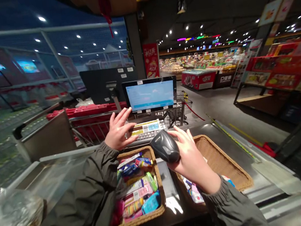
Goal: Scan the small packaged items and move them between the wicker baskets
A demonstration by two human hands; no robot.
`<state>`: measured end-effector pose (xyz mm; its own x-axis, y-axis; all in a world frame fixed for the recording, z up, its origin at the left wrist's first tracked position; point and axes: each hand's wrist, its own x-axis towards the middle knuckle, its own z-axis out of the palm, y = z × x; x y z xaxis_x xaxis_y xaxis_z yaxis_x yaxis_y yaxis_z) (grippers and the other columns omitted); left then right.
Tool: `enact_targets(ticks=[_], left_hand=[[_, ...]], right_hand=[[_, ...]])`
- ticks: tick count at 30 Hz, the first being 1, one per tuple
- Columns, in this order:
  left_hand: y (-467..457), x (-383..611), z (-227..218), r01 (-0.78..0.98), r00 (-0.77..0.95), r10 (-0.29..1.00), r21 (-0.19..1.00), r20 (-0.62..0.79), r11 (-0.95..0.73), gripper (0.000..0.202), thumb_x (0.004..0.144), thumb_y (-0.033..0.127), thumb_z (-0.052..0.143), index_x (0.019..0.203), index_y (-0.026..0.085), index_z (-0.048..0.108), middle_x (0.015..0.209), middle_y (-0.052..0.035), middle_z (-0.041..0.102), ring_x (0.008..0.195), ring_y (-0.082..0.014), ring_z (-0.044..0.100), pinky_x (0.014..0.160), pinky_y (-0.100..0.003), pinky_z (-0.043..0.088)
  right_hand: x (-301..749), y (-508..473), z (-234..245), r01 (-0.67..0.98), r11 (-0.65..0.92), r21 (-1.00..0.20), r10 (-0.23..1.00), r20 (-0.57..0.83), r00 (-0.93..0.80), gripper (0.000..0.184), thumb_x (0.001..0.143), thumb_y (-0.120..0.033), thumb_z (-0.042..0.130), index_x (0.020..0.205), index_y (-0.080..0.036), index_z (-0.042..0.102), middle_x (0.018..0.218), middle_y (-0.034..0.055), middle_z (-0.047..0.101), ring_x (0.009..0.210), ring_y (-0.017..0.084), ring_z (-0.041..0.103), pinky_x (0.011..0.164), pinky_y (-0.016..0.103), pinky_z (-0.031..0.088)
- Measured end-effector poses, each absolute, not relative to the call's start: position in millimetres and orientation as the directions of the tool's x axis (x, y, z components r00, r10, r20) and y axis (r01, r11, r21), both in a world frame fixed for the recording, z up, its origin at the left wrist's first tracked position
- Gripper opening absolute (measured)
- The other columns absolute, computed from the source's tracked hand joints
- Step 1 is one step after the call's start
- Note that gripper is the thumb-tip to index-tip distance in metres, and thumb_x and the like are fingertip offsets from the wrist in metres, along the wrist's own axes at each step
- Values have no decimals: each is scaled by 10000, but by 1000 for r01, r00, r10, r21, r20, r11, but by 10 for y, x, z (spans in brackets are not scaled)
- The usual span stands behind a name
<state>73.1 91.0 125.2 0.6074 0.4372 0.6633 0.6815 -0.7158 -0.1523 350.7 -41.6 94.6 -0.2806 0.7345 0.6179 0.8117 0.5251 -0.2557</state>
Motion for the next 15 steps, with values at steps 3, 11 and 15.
enact_targets(ticks=[3,11,15], left_hand=[[890,601,1256,692,599,442,-153,668,-706,318,820,450,650,1013,202,693,1598,-146,310,1483,-336,280,1202,-590,104],[897,441,1209,690,593,448,-135,669,-711,294,807,406,671,1017,202,692,1595,-145,320,1479,-338,288,1204,-594,98],[903,427,1193,685,595,445,-132,669,-717,294,814,414,662,1019,205,685,1590,-154,326,1484,-325,283,1200,-601,99]], right_hand=[[3376,-418,943,804,538,-252,733,611,-299,546,694,-206,629,1238,-196,579,1379,177,554,1414,426,370,1109,736,252],[3212,-447,923,796,551,-250,725,617,-307,479,691,-196,607,1170,-196,611,1344,178,581,1402,416,397,1100,714,294],[3190,-465,908,808,530,-256,748,591,-304,492,693,-197,617,1185,-209,609,1339,168,593,1400,418,402,1107,723,274]])
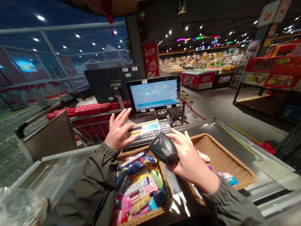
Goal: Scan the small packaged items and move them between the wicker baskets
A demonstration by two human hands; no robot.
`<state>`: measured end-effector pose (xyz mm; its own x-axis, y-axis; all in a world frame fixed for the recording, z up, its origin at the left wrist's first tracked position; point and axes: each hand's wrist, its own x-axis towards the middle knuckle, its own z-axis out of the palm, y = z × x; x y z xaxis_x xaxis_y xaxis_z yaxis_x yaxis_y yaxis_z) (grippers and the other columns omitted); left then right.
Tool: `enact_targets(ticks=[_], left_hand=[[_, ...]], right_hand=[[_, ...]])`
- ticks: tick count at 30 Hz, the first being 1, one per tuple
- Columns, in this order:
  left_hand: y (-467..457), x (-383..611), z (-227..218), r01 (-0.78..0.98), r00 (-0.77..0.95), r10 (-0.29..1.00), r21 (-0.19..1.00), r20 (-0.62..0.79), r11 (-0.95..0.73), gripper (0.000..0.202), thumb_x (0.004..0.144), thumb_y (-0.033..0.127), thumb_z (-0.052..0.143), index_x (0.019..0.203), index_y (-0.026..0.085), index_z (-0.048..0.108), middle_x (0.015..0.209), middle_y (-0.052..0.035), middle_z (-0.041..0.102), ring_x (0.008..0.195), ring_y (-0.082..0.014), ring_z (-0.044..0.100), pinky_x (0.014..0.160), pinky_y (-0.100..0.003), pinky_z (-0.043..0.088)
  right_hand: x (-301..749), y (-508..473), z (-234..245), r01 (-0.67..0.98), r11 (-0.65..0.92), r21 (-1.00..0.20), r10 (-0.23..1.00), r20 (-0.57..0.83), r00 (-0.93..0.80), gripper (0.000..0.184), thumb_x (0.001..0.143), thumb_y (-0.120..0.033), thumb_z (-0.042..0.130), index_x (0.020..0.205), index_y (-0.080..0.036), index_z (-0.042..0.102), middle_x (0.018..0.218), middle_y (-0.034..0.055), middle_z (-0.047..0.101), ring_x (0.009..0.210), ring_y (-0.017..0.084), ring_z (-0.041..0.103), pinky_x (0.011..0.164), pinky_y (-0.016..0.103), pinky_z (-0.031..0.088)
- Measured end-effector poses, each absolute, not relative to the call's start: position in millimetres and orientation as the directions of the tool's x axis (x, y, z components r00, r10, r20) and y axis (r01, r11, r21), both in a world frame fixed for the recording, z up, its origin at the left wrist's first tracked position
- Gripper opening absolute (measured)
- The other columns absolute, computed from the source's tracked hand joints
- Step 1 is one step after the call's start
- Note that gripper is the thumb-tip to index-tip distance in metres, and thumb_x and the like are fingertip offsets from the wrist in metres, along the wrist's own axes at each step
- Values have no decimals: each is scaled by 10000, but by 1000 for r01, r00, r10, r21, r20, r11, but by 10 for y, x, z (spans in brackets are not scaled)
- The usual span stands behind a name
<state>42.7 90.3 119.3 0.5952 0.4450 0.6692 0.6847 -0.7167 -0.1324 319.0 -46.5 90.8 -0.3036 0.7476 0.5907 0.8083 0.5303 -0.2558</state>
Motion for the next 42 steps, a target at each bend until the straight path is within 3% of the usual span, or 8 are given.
enact_targets(ticks=[27,42], left_hand=[[780,335,958,671,592,472,-75,653,-738,283,806,398,677,995,187,684,1557,-194,374,1452,-349,342,1185,-632,92],[592,-38,481,726,576,619,14,534,-687,289,792,416,679,969,190,707,1540,-184,408,1419,-342,399,1183,-632,92]], right_hand=[[3194,-542,818,803,510,-307,804,503,-318,501,706,-199,603,1207,-201,611,1360,166,579,1405,417,393,1122,736,216],[3014,-513,617,775,546,-320,805,458,-378,452,715,-228,625,1167,-196,618,1317,154,600,1380,395,432,1125,680,288]])
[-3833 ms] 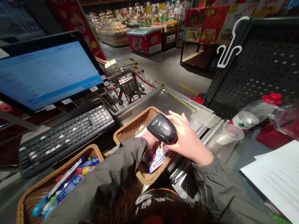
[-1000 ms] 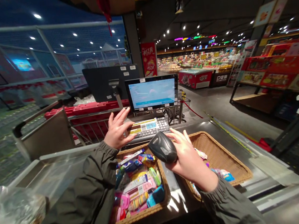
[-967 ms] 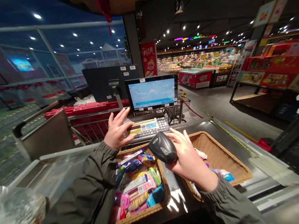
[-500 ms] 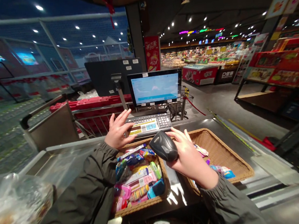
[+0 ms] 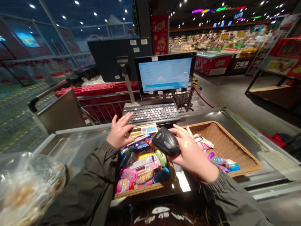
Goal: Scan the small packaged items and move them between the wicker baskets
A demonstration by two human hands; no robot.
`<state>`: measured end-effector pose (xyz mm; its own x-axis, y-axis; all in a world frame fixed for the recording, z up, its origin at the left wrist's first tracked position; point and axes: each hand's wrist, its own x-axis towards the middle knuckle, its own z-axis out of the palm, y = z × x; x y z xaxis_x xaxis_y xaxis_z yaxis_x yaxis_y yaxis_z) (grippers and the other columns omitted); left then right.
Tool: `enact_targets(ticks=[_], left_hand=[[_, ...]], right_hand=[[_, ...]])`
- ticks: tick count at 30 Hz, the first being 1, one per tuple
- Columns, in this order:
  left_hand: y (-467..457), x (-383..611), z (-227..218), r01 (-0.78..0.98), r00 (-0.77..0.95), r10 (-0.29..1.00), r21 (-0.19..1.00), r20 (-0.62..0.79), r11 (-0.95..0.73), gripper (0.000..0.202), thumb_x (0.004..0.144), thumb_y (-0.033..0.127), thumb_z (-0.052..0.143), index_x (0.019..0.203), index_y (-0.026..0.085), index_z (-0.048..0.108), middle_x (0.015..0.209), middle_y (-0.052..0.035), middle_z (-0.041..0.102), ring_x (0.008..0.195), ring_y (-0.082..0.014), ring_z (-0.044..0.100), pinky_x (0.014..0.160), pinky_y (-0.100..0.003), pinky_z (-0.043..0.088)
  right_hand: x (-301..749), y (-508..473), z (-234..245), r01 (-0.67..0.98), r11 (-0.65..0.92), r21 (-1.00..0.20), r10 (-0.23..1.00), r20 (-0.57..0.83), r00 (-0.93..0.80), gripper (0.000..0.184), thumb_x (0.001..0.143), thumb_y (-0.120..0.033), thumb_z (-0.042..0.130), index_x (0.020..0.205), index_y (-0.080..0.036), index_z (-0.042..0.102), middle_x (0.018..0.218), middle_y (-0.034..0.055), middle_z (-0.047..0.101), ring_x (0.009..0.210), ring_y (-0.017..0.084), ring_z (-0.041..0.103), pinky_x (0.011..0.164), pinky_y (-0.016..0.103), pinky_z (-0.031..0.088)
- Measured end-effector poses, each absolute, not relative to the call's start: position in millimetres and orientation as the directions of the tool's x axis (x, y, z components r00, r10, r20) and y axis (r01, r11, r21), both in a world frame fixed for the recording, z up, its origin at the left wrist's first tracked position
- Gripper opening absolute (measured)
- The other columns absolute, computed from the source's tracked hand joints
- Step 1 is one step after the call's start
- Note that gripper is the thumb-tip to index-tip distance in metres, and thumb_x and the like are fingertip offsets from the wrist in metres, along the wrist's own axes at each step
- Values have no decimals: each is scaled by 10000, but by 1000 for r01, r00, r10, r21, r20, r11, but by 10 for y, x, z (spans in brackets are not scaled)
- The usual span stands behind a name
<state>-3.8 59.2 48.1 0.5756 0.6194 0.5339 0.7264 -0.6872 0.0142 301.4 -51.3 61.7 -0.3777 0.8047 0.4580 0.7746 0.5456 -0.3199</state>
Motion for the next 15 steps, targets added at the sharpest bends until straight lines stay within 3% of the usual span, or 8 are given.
enact_targets(ticks=[15], left_hand=[[379,-755,-173,855,464,832,92,304,-510,280,735,384,710,950,207,740,1550,-150,398,1411,-374,399,1150,-707,132]], right_hand=[[2655,-487,473,748,538,-390,839,336,-428,491,711,-243,646,1199,-189,617,1343,176,579,1390,422,410,1101,742,247]])
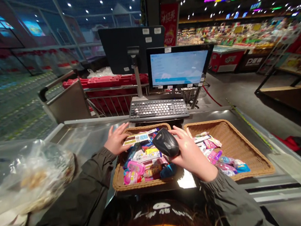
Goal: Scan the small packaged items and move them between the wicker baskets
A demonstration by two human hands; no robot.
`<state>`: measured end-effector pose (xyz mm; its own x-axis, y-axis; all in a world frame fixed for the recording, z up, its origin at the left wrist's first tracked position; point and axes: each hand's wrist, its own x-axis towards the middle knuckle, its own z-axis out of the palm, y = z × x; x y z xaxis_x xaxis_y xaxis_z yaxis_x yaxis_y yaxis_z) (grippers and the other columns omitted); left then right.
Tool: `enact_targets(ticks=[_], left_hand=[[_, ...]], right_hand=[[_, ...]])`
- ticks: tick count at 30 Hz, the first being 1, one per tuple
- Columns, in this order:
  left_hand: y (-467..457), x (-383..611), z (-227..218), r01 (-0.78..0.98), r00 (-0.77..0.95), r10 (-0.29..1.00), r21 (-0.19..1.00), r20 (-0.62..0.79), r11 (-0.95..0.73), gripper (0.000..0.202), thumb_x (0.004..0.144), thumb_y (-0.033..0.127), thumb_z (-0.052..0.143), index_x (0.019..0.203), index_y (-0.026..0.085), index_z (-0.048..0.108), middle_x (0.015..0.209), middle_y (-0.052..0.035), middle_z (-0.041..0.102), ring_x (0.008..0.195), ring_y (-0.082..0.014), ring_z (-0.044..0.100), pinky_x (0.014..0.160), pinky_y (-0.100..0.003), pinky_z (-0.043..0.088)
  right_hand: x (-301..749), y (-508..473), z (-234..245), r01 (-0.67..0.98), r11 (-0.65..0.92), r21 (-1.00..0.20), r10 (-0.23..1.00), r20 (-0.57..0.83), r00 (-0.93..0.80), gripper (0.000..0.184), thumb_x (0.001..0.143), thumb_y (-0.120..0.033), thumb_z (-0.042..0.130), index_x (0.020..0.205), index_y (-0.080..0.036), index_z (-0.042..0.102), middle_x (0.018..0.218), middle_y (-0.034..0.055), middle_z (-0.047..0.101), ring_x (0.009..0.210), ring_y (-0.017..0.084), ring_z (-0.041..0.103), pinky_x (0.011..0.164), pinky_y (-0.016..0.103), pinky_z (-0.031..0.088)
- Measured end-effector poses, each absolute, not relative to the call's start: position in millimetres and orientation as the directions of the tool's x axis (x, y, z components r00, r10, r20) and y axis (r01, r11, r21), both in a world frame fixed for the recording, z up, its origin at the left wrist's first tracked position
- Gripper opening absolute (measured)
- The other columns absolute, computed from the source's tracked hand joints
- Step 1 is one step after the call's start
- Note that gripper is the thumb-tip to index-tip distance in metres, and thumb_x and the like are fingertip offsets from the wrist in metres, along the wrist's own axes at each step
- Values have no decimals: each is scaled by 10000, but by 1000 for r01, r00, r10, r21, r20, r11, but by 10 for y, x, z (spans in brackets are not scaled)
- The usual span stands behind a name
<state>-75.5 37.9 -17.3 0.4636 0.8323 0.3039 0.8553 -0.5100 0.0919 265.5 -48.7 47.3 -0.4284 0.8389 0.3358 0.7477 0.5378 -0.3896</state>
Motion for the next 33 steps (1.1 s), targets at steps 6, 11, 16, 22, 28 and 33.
enact_targets(ticks=[6,11,16,22,28,33], left_hand=[[276,-890,-377,937,320,927,82,194,-341,243,742,412,703,884,225,762,1544,-121,417,1416,-370,391,1144,-706,179],[148,-818,-474,959,255,949,79,187,-273,337,779,521,668,825,202,764,1490,-161,488,1389,-405,415,1123,-740,165],[74,-784,-292,922,352,914,94,199,-376,366,783,502,689,976,195,740,1510,-206,445,1387,-407,421,1086,-754,236],[126,-502,112,809,547,801,94,242,-581,456,824,508,659,1145,187,691,1543,-214,390,1402,-408,399,1089,-743,245],[370,407,324,568,772,557,63,305,-821,442,841,521,651,1143,200,688,1549,-178,400,1425,-382,371,1148,-686,189],[541,1509,277,382,907,392,95,150,-919,459,777,530,724,1092,196,714,1544,-179,405,1433,-401,343,1150,-703,157]], right_hand=[[2530,-479,492,727,564,-393,823,342,-453,421,733,-261,681,1151,-213,668,1311,156,602,1380,401,422,1115,704,264],[2480,-469,489,718,586,-376,807,355,-473,438,731,-261,689,1164,-197,661,1301,164,605,1376,396,428,1118,695,276],[2597,-485,473,758,545,-358,825,388,-410,433,742,-282,666,1166,-199,638,1324,169,594,1366,412,444,1097,719,294],[3121,-629,534,859,379,-344,862,468,-193,479,753,-303,642,1220,-213,589,1314,159,606,1350,405,467,1111,691,314],[3801,-925,658,929,170,-327,839,543,37,597,765,-346,658,1321,-168,533,1314,185,600,1314,411,503,1110,633,364],[4158,-1110,627,928,85,-362,835,534,131,629,771,-380,683,1351,-196,522,1378,162,560,1360,404,455,1134,626,336]])
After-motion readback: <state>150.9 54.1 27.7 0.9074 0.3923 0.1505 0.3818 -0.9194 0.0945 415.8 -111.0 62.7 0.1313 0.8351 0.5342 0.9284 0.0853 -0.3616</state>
